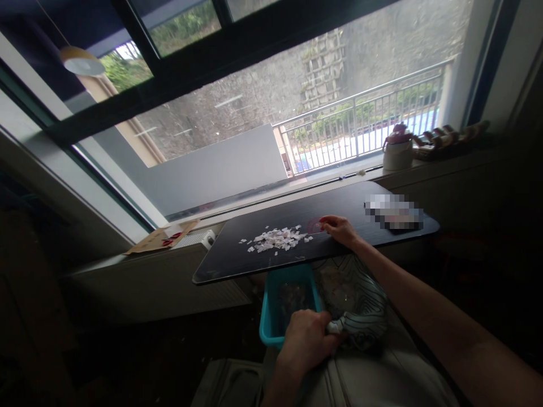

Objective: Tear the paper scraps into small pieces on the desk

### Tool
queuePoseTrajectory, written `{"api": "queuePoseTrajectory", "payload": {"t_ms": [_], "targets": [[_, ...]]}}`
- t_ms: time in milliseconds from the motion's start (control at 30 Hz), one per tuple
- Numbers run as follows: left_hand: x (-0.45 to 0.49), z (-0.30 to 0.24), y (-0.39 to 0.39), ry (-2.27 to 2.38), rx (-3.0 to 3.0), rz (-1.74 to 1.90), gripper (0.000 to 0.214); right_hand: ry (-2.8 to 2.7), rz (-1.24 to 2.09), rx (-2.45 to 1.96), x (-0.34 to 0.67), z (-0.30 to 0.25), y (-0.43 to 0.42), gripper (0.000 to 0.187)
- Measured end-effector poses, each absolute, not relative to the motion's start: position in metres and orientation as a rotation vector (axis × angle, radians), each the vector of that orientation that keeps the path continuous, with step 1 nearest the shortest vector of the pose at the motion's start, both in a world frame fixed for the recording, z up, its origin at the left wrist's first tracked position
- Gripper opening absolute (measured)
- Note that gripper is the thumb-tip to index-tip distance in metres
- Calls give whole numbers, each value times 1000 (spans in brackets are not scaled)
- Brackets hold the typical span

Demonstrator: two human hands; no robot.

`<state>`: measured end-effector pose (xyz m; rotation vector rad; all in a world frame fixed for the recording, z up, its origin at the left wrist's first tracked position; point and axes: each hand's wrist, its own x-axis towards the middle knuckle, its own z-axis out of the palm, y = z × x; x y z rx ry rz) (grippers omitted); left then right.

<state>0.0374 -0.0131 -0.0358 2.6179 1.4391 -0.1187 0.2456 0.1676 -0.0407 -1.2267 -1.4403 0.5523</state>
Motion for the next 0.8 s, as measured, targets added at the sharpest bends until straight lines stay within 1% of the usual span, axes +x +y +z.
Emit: {"api": "queuePoseTrajectory", "payload": {"t_ms": [133,333,800], "targets": [[37,-36,-13,1438,2619,-131,40,-1420,526,-1272,246,-40,166,20],[37,-37,-13,1445,2607,-140,42,-1444,533,-1262,245,-38,164,22],[36,-39,-13,1431,2637,-72,41,-1464,555,-1255,244,-36,161,22]]}}
